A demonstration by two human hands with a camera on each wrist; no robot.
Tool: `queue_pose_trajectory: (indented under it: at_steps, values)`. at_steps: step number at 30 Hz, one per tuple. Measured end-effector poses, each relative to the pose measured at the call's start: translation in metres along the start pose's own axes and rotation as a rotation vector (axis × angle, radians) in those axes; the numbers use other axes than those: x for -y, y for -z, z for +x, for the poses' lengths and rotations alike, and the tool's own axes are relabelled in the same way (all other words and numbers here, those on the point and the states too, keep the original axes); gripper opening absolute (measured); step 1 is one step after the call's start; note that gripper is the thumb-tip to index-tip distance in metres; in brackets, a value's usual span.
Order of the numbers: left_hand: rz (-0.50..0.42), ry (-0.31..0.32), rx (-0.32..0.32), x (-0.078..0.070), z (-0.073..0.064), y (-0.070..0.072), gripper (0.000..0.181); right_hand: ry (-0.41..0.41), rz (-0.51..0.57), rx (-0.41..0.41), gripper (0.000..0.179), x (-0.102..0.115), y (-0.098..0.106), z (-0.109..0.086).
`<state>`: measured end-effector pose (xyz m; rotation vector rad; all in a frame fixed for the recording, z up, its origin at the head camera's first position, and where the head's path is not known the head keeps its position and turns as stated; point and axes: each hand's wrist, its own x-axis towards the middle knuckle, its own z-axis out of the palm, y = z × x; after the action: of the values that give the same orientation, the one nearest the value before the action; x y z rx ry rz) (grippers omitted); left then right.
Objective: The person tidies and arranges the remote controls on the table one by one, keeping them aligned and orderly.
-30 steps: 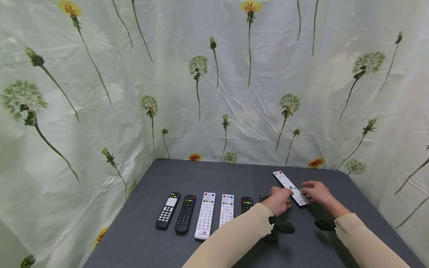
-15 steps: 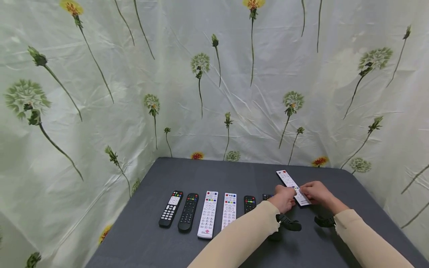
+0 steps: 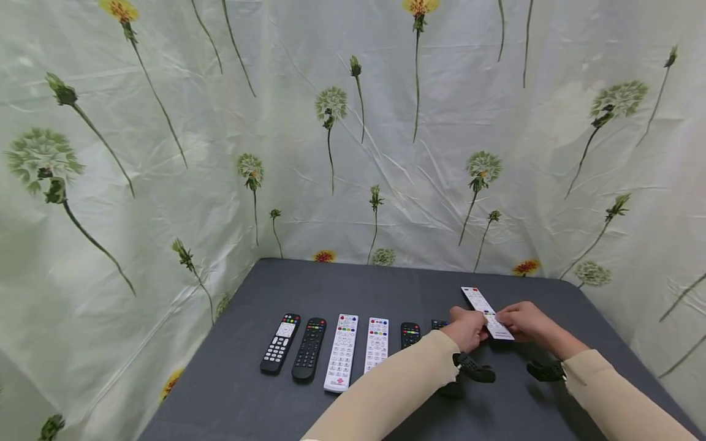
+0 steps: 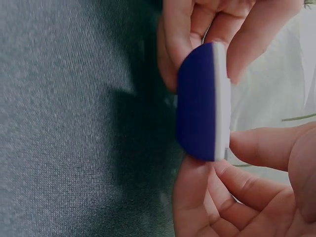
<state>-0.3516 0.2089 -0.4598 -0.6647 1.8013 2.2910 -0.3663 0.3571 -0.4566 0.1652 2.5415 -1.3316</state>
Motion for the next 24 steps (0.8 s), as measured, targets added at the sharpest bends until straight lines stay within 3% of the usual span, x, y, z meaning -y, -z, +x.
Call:
queue_pose_trajectory:
  at_steps: [3,13,24]
  values:
    - [0.039,-0.016,-0.011,0.000,0.001,0.002,0.027,0.010,0.013,0.005,0.037,0.001,-0.001,-0.004]
    - [0.060,-0.043,0.065,-0.005,-0.003,0.010,0.024,0.022,0.095,0.010,0.043,0.006,0.000,-0.019]
    - [0.108,-0.079,0.210,-0.003,-0.010,0.033,0.017,0.050,0.133,0.049,0.055,0.008,-0.006,-0.037]
